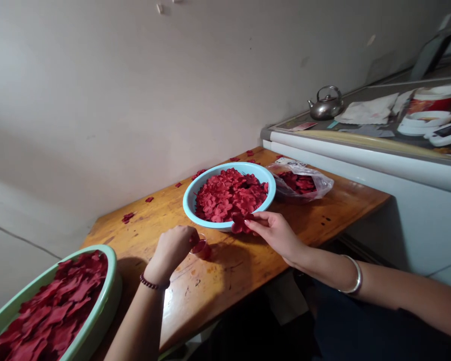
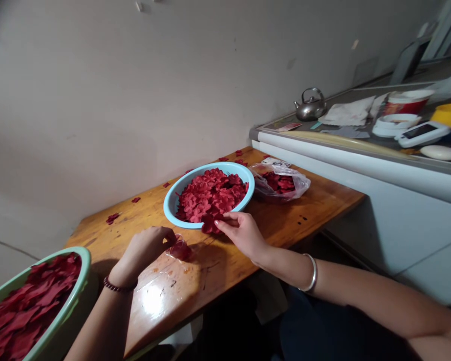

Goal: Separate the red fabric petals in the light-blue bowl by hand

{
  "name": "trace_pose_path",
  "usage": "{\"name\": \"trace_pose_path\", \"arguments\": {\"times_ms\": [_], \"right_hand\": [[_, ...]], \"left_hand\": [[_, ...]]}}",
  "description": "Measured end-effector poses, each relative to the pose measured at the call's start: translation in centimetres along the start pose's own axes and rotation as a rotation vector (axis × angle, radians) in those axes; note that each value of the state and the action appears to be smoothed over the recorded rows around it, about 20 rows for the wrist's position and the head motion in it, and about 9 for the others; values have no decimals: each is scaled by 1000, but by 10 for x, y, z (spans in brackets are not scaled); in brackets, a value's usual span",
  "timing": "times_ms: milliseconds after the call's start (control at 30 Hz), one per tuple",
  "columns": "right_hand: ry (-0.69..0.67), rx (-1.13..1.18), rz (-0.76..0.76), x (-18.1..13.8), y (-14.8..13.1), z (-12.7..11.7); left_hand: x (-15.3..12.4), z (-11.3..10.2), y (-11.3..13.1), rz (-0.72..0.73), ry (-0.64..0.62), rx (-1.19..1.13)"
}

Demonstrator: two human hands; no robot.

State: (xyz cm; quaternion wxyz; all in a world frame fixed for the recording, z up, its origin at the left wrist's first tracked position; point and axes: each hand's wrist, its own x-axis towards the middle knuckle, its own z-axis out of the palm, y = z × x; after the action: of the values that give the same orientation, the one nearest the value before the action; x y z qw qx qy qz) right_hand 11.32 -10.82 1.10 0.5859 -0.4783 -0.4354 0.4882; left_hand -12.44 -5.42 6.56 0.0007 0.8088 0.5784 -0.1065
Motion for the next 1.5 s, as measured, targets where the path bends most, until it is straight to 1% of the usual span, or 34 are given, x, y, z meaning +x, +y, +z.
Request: {"name": "trace_pose_path", "arguments": {"times_ms": [233,433,600,667,733,800,867,933,1000,1033,1100,1133,1200,1267,1367,1500], "right_hand": [[-29,32,-3,0,4,1],[-42,20,3,0,6,3],[-66,44,7,-1,8,4],[-64,57,19,-2,7,5],[-53,70,35,-1,4,4],[-13,92,36,3,-3,2],[34,114,8,11,-12,-2],[53,119,-35,22,-21,-5],[49,104,-58,33,-27,-9],[48,93,-58,38,-28,-10],[42,70,-44,45,-28,-13],[42,59,-42,47,-26,-14],[47,24,-62,50,-24,-16],[58,-41,-110,55,-23,-18],[48,-140,-152,66,-24,-17],[18,-133,-150,88,-23,-8]], "left_hand": [[-3,5,-5,35,22,-10],[-8,2,-3,-37,45,-22],[-6,12,-10,86,-9,-58],[-6,16,-14,110,-3,-101],[-8,15,-16,112,28,-126],[-12,6,-13,101,83,-135],[-16,-9,-3,100,175,-171],[-14,-27,13,114,316,-245],[-4,-41,33,127,447,-402],[4,-46,43,173,485,-512],[25,-47,63,315,475,-734],[36,-46,71,366,454,-803],[56,-39,84,396,454,-848],[69,-31,89,369,469,-859],[79,-24,86,316,484,-909],[85,-20,78,259,476,-1030]]}}
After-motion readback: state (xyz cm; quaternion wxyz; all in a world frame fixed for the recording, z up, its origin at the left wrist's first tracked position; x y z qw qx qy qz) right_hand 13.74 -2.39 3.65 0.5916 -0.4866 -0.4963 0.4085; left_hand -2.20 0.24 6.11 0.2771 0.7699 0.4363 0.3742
